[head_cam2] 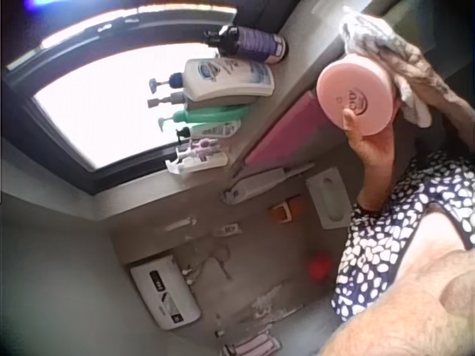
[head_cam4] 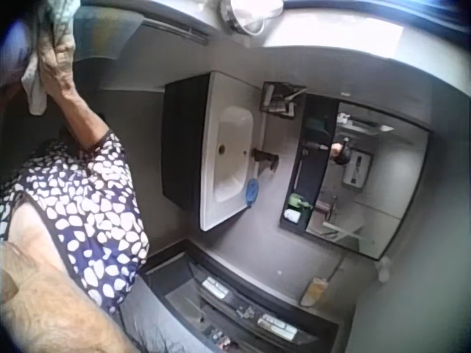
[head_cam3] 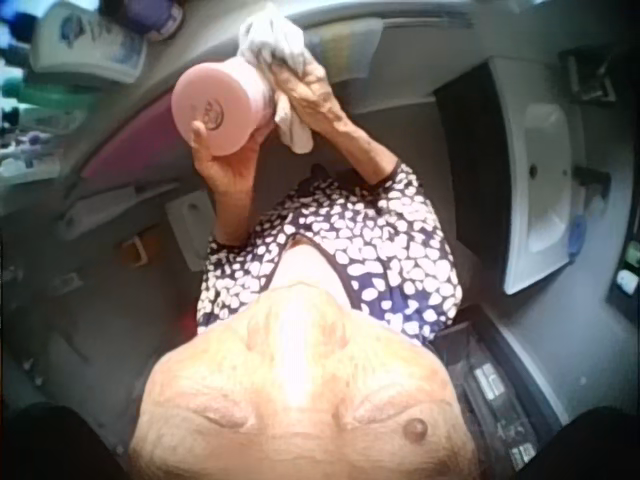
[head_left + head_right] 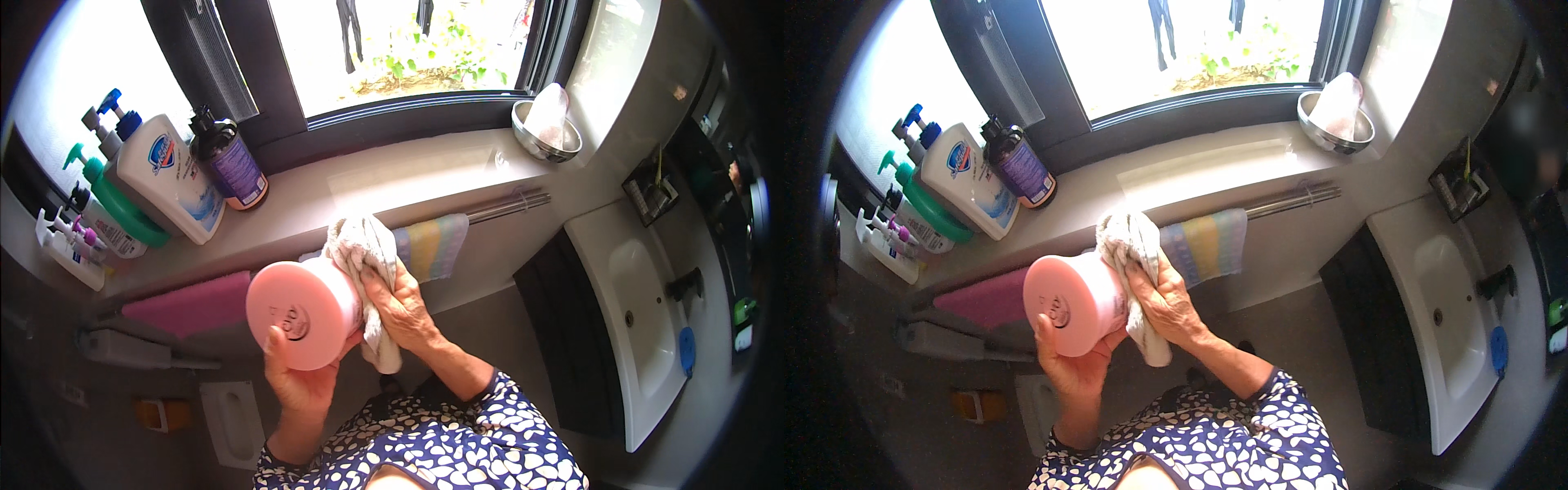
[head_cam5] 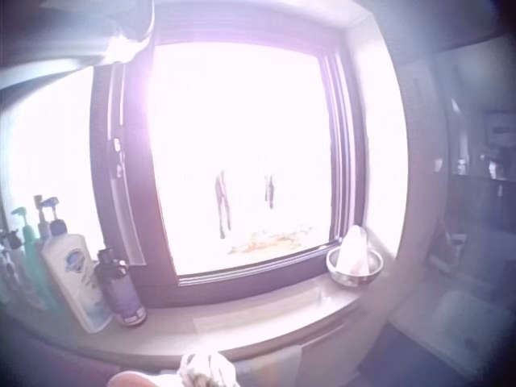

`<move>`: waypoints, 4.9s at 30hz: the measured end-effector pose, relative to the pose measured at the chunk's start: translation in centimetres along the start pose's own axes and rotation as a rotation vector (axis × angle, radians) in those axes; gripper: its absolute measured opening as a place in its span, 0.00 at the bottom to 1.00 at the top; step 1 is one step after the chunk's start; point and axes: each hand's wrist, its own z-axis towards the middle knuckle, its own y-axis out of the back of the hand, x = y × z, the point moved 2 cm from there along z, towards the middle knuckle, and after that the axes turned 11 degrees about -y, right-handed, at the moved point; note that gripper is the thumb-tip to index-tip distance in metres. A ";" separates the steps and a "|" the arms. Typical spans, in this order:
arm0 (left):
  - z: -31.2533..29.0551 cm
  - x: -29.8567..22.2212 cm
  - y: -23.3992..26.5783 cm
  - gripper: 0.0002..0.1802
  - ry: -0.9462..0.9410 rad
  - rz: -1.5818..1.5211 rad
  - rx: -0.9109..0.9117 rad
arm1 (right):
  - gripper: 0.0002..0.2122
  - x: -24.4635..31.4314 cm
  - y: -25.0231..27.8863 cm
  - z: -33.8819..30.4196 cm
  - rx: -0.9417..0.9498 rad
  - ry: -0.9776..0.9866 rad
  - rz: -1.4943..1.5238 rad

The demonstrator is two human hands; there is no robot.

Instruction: The person wipes a large glass door with a cloth, then cleans the door frame and adjacent wall. They proceed to wipe the bathroom sink and countertop, and finally clean a pink container and a metal bowl on the windowsill.

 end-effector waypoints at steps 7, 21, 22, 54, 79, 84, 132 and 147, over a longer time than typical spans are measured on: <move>1.3 -1.1 1.6 0.40 0.033 0.023 0.014 | 0.16 11.0 8.2 5.1 -0.521 0.619 -0.777; -0.4 -0.1 7.9 0.38 0.130 0.124 -0.120 | 0.24 9.2 9.0 11.2 -0.290 0.294 -1.951; -0.6 -0.2 8.2 0.38 0.119 0.132 -0.144 | 0.23 8.6 7.3 11.6 -0.202 0.304 -1.905; 5.3 -3.2 0.8 0.38 0.042 -0.149 0.046 | 0.19 6.6 3.2 10.1 0.114 0.632 -1.402; 1.0 1.9 4.4 0.29 0.132 0.039 0.061 | 0.16 4.9 0.1 4.8 0.399 0.017 -0.417; 0.5 1.8 3.7 0.34 0.330 0.132 0.054 | 0.15 3.7 2.2 -0.1 0.061 0.123 -0.323; -3.9 2.3 3.4 0.58 0.613 0.472 0.597 | 0.12 -4.8 6.1 -6.0 0.248 -0.583 0.693; 0.1 1.6 -0.2 0.34 0.225 0.016 0.265 | 0.19 2.5 4.7 -4.8 -0.083 0.190 0.157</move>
